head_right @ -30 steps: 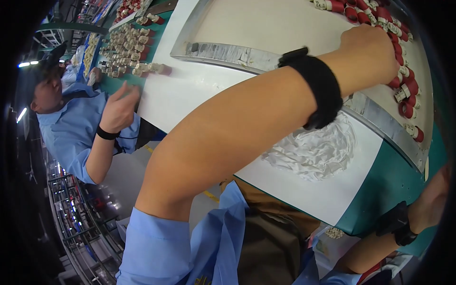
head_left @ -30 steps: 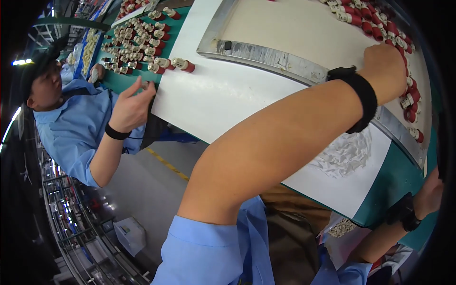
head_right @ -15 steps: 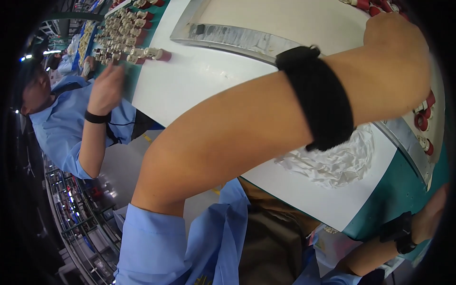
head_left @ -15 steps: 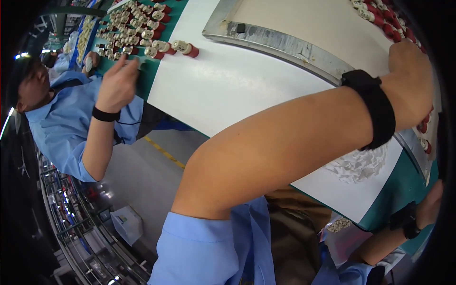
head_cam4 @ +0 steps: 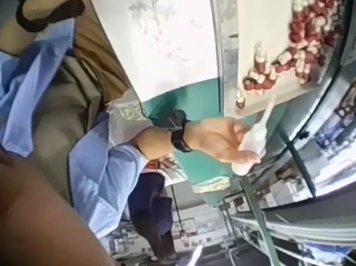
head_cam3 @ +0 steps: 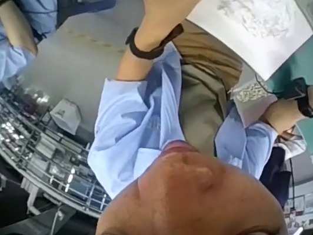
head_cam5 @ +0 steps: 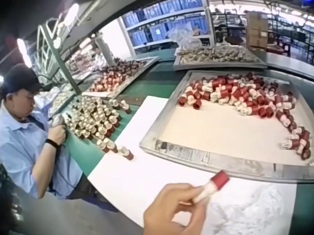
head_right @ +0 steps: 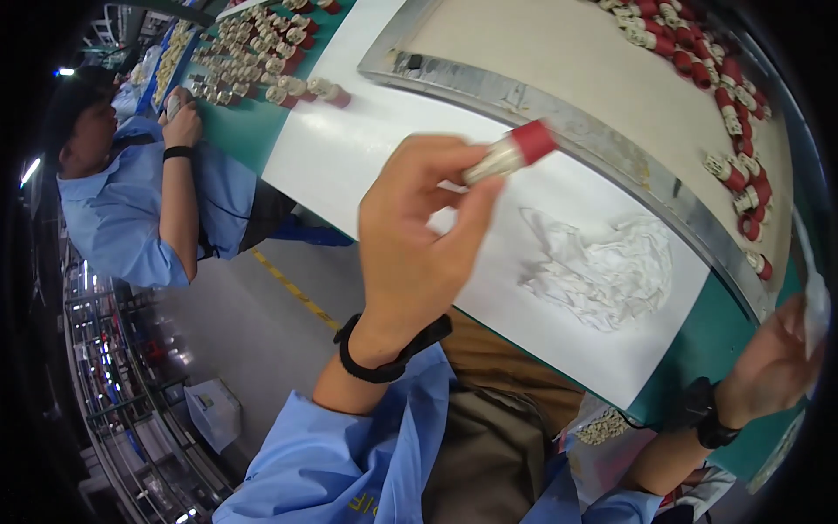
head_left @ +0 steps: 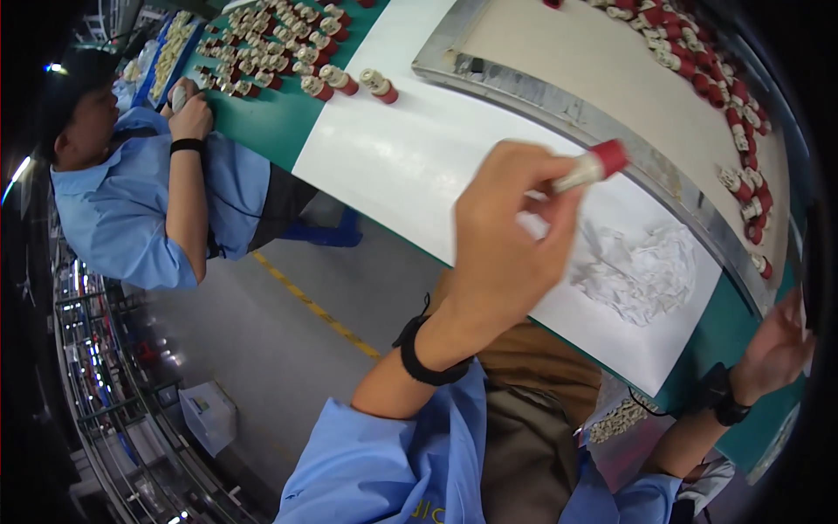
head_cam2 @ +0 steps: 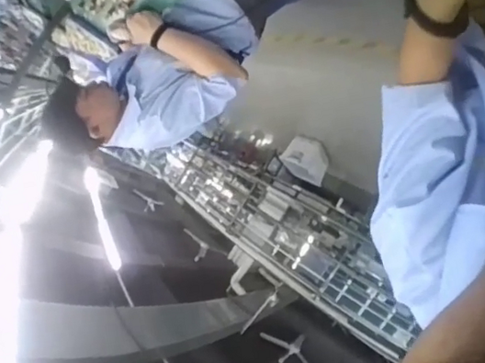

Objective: The person picks up a component from a tray, applies liquid from a squeeze bottle, and wipes it with a cloth. They then set the component down and repeat the process with another component from the tray.

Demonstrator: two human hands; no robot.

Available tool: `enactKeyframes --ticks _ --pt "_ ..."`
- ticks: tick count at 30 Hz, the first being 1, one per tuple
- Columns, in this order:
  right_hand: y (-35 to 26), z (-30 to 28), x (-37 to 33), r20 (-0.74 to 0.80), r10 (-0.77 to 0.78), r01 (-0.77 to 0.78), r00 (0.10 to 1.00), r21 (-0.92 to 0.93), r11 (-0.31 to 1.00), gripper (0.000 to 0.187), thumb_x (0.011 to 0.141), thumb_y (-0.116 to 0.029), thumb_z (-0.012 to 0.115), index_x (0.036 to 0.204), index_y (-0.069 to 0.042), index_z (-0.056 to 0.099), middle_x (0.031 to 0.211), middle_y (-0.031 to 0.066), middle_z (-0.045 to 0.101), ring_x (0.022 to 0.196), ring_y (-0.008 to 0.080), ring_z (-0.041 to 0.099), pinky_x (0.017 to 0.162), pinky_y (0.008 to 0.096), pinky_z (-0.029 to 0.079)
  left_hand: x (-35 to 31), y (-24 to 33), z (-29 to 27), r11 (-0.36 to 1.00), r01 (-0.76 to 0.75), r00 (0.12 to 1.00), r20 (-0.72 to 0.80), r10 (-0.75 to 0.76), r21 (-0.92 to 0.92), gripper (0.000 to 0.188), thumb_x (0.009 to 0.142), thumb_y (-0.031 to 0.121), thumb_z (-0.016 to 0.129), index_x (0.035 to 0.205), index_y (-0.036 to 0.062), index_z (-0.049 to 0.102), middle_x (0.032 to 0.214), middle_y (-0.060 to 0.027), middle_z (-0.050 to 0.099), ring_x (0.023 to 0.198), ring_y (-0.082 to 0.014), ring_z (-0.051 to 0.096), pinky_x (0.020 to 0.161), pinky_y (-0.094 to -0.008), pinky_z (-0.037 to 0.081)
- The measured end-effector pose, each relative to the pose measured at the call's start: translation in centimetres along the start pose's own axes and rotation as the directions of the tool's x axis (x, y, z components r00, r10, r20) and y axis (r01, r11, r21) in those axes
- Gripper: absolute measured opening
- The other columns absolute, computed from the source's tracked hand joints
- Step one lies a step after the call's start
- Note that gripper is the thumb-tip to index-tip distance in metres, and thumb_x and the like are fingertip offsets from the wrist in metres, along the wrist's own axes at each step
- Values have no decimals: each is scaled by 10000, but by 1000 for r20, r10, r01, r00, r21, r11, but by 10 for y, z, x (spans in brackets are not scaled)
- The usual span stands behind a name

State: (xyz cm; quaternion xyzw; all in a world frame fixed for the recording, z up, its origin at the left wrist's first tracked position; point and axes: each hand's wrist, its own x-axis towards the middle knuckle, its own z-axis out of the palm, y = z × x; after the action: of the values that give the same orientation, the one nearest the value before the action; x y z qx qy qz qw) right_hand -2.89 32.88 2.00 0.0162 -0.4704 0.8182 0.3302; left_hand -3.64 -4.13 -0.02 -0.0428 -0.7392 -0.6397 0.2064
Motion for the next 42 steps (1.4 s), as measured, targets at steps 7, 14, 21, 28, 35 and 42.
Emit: enactKeyframes --ticks 7,14,21,28,35,42 --pt "26 68 -71 316 -10 71 949 -182 981 439 758 -320 638 1057 -32 497 1045 101 453 970 222 482 863 316 387 -20 -4 5 940 -217 971 -37 235 263 242 666 -116 629 877 -15 567 847 -107 530 681 -164 550 559 -237 471" --pt "25 88 -82 408 26 93 913 -268 959 418 685 -341 720 922 -99 475 921 39 400 823 122 448 699 230 395 -22 -2 19 771 -441 885 78 460 460 299 616 -138 638 874 4 582 846 -112 534 704 -214 547 568 -262 463" --pt "24 88 -78 443 -17 151 896 -268 951 411 625 -206 773 891 -65 493 845 66 504 745 146 502 658 252 420 -27 4 31 749 -471 871 110 479 467 330 600 -148 633 884 14 590 855 -113 532 729 -216 546 593 -265 471" --pt "29 85 -72 541 -108 303 834 -286 909 404 628 -191 771 898 -55 503 846 86 542 719 145 483 643 246 407 -30 5 36 722 -507 852 145 503 470 342 592 -155 631 883 20 596 857 -114 531 730 -214 548 595 -260 475" --pt "25 84 -69 578 -81 336 812 -349 875 394 627 -179 770 898 -55 512 831 88 573 710 147 461 624 239 392 -31 5 38 752 -488 865 130 484 443 361 586 -160 628 898 18 591 857 -115 528 738 -218 546 595 -259 474" --pt "24 86 -70 562 -101 341 821 -340 876 392 625 -175 770 900 -54 518 821 82 576 692 145 451 614 246 390 -33 3 39 837 -409 907 64 415 364 337 611 -142 646 908 5 583 850 -117 529 717 -205 553 580 -243 475"
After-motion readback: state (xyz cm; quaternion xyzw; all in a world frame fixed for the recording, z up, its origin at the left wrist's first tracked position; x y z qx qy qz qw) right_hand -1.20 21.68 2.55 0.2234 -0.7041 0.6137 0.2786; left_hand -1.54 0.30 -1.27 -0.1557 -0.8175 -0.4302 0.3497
